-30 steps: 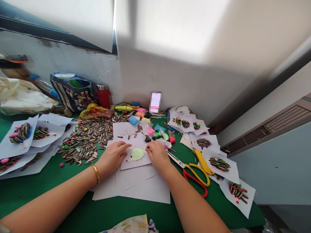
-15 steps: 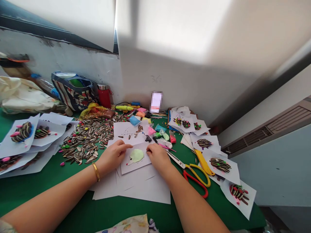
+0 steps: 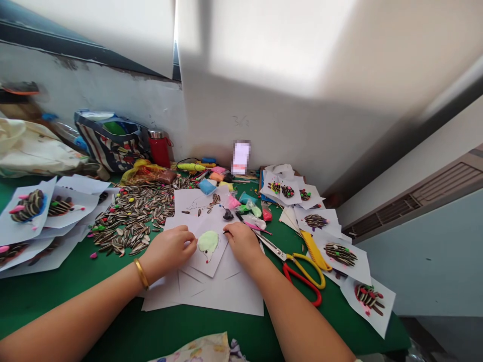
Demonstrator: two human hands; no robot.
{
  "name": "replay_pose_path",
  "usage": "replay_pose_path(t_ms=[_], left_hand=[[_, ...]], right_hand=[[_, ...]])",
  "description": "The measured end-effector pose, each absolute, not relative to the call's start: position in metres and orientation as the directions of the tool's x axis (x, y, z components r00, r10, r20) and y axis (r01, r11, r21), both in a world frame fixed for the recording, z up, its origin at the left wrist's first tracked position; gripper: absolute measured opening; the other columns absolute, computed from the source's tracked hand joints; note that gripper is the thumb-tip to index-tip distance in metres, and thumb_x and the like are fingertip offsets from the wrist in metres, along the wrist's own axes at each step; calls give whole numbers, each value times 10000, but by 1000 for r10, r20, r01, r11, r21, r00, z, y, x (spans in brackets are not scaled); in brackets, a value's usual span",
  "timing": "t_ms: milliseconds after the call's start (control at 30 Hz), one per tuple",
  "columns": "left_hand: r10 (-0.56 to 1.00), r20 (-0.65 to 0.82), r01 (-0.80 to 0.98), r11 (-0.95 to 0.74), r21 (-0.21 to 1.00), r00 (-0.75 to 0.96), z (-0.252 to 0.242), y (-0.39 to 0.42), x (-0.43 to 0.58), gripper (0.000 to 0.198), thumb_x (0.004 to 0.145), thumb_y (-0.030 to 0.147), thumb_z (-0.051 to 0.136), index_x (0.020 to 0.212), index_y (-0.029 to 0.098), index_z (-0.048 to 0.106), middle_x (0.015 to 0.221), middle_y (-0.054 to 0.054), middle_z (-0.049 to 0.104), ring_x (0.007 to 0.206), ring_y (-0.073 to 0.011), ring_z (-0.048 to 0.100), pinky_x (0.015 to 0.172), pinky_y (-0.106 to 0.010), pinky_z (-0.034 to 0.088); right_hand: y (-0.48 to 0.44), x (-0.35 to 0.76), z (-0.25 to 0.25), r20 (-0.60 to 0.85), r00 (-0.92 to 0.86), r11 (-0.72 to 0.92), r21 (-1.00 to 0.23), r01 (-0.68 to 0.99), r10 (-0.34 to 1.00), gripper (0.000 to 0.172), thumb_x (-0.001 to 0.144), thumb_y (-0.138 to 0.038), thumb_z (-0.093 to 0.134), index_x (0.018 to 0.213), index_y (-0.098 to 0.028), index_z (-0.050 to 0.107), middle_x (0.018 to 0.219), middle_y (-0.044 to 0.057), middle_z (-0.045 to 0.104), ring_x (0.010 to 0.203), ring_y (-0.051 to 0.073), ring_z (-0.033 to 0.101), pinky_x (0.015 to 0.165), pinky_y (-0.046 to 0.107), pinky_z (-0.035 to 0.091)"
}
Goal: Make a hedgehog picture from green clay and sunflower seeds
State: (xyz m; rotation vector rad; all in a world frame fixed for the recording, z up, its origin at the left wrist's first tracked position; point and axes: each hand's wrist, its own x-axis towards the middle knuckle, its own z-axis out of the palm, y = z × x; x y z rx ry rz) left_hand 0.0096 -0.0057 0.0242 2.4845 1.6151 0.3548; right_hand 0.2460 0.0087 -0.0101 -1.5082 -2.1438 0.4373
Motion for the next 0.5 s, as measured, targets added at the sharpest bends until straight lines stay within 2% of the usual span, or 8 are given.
replay_pose_path(t_ms=[67,167,200,267,367,500], left_hand=[[880,185,849,-471,237,437,23,-3,9,330,925,295,461,742,189,714,770,-63,620,728,-200,615,696,-334,478],[792,298,760,-602,244,532,14,4,6,274,931,208,451,1017,209,711,1058,-85,676,1039,-238,612,925,-393,469],[764,321,732,-637,242,559,10,6,5,319,925,163,437,1133,210,674,1211,-87,648,1191,-246,554,1033,-421,417],[727,305,695,-683,225,615,2,9,4,429,922,101,393,1289,213,583,1401,-77,555,1360,-247,427,1153,-496,287],[715,229,677,-699,230,660,-6,10,3,516,906,68,384,1389,210,494,1465,-86,502,1413,-243,373,1188,-549,203],[740,158,696,-671,257,654,-6,8,5,528,893,57,384,1394,184,491,1442,-109,525,1392,-244,415,1184,-565,213]], right_hand=[[9,244,-11,233,-288,368,-486,793,929,178,897,-129,567,986,-207,699,997,41,680,974,192,593,879,315,451],[11,239,-12,276,-289,389,-451,803,917,149,892,-135,586,935,-215,704,961,41,661,974,199,578,876,320,449],[12,238,-12,284,-287,390,-443,807,915,146,891,-135,590,928,-215,706,954,42,660,972,202,578,877,322,451],[16,237,-13,294,-282,391,-436,811,913,147,892,-133,593,931,-210,711,947,47,667,965,205,582,879,324,457],[19,239,-16,300,-291,400,-425,812,909,168,899,-140,594,977,-201,729,973,54,690,968,204,594,892,321,463],[13,246,-11,267,-334,415,-358,836,904,232,924,-165,563,1038,-224,756,1027,61,709,976,211,601,903,335,460]])
